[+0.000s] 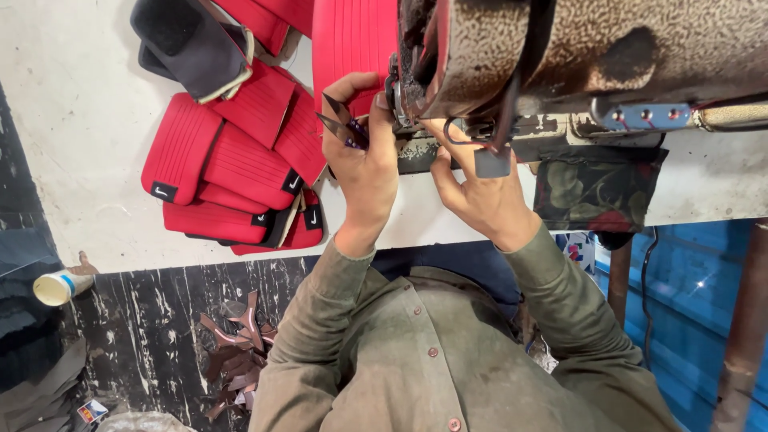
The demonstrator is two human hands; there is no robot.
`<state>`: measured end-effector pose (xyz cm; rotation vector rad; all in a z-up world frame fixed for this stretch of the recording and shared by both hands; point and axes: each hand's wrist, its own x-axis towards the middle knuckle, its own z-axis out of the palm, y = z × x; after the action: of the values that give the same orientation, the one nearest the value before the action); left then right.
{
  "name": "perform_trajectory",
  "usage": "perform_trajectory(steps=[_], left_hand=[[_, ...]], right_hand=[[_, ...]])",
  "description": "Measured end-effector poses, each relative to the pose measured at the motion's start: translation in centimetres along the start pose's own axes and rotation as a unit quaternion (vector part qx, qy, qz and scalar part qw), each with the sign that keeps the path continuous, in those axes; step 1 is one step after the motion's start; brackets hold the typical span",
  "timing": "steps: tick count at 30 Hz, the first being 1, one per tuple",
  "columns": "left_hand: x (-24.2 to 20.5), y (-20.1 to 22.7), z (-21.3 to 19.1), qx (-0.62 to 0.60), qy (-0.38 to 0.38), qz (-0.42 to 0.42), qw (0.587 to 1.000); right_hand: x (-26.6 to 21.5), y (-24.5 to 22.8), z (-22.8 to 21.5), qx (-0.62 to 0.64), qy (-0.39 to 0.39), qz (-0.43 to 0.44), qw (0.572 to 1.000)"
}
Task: Stitch red shoe upper components using an industrial sewing machine.
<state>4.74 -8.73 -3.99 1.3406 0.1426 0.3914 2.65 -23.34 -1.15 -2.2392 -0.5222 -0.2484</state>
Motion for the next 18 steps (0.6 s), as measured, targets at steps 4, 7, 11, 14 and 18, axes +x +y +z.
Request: perform_trajectory(steps=[4, 7, 11, 14, 18], left_hand=[[0.4, -0.5, -0.6, 0.004, -0.033, 0.007, 0.999], [0.7, -0.2, -0.7, -0.014, -0.043, -0.018, 0.999], [1.4, 0.4, -0.9, 0.009, -0.068, 0.026, 0.997], [2.5, 1.7, -1.8, -0.102, -0.053, -0.118, 0.986], [2.0, 3.1, -4.3, -0.098, -0.048, -0.135, 0.985]], right_hand=[[0.0, -0.1, -0.1, 0.014, -0.01, 0.015, 1.0], [0.2, 0.0, 0.0, 0.011, -0.012, 0.017, 1.0], [-0.1, 1.0, 0.1, -0.002, -0.023, 0.029, 0.999], [-0.5, 1.7, 0.3, -0.007, -0.031, 0.028, 0.999], [-0.6, 1.5, 0.0, 0.032, 0.006, -0.029, 0.999]])
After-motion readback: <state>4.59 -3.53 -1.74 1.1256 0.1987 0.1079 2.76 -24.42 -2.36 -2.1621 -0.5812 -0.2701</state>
